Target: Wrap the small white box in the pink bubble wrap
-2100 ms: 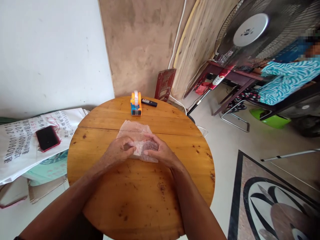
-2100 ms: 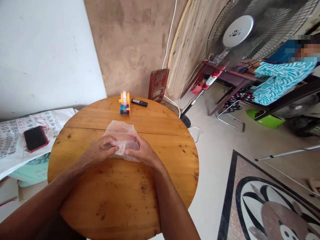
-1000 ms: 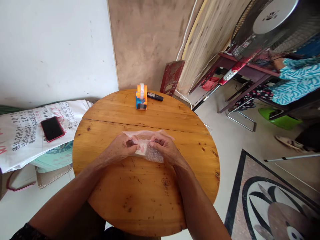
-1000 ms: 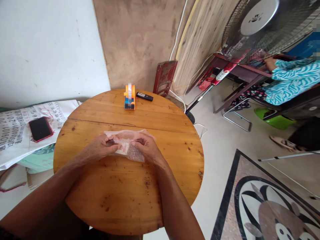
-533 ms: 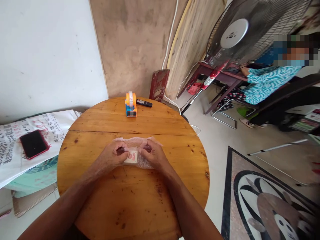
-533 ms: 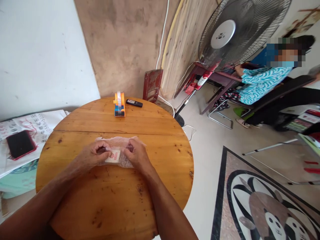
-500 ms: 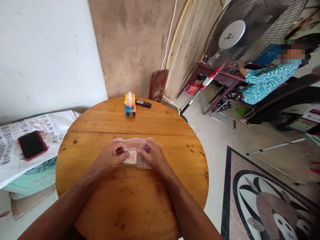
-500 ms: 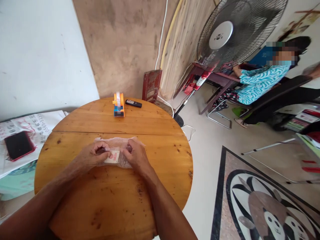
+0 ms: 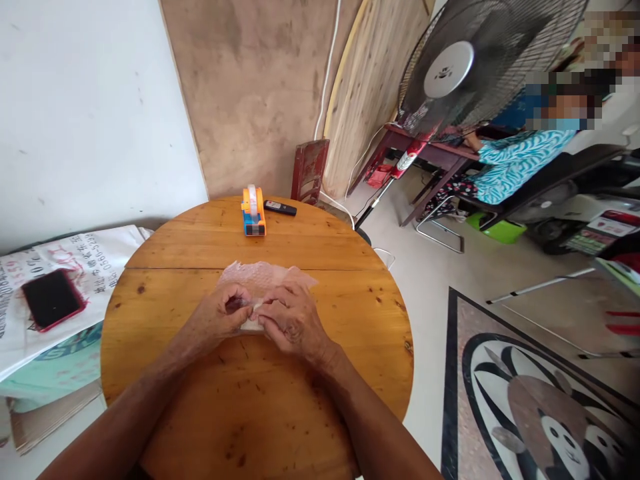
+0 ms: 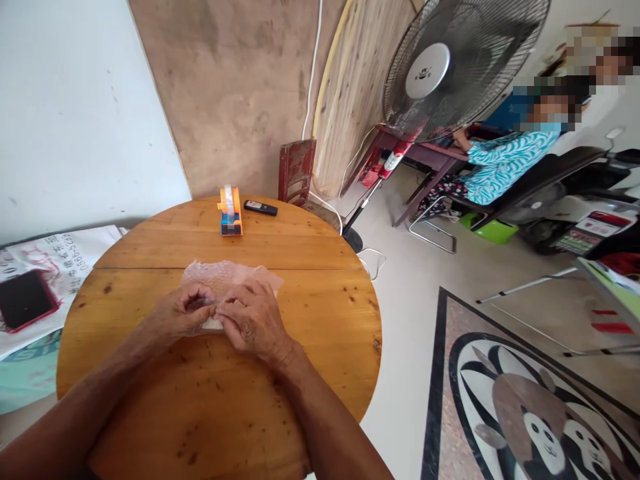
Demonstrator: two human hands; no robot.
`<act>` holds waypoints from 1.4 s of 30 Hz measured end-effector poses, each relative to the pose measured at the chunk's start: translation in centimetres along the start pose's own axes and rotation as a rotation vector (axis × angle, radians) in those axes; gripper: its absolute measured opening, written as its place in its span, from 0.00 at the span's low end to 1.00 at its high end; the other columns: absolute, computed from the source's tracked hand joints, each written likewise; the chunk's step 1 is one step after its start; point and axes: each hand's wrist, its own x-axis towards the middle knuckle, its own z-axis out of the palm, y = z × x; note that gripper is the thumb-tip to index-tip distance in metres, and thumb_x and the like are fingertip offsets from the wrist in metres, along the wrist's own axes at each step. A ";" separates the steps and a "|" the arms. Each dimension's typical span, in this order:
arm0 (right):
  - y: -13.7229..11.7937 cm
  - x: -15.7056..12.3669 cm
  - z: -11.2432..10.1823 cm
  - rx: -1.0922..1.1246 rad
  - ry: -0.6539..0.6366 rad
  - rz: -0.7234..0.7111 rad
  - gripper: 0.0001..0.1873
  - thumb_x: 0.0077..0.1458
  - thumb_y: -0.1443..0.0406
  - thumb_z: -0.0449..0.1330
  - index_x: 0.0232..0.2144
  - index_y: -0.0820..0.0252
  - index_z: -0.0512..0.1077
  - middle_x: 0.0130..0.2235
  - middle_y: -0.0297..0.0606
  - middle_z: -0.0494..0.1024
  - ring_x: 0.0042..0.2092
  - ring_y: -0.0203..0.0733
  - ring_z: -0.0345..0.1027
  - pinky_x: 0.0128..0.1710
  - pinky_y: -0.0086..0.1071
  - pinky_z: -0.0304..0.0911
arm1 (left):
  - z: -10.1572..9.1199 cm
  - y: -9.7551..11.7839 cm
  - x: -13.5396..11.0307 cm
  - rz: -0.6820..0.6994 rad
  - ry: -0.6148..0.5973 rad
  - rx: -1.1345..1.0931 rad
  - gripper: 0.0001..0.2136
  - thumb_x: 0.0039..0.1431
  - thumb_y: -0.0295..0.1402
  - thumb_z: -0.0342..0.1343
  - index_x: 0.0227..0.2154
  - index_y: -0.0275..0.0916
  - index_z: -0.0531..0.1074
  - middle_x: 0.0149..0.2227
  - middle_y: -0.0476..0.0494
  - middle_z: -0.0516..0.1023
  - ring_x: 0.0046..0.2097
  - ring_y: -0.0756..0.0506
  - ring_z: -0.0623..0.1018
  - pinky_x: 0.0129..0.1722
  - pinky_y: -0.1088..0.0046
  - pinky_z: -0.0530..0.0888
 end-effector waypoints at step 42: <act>-1.6 -0.1 -0.2 -0.240 -0.260 0.015 0.12 0.58 0.60 0.60 0.44 0.53 0.70 0.44 0.37 0.74 0.45 0.46 0.61 0.51 0.44 0.48 | -2.8 -1.4 -1.3 -0.363 -0.002 -0.163 0.34 0.45 0.46 0.59 0.54 0.36 0.61 0.22 0.53 0.72 0.19 0.49 0.66 0.16 0.75 0.61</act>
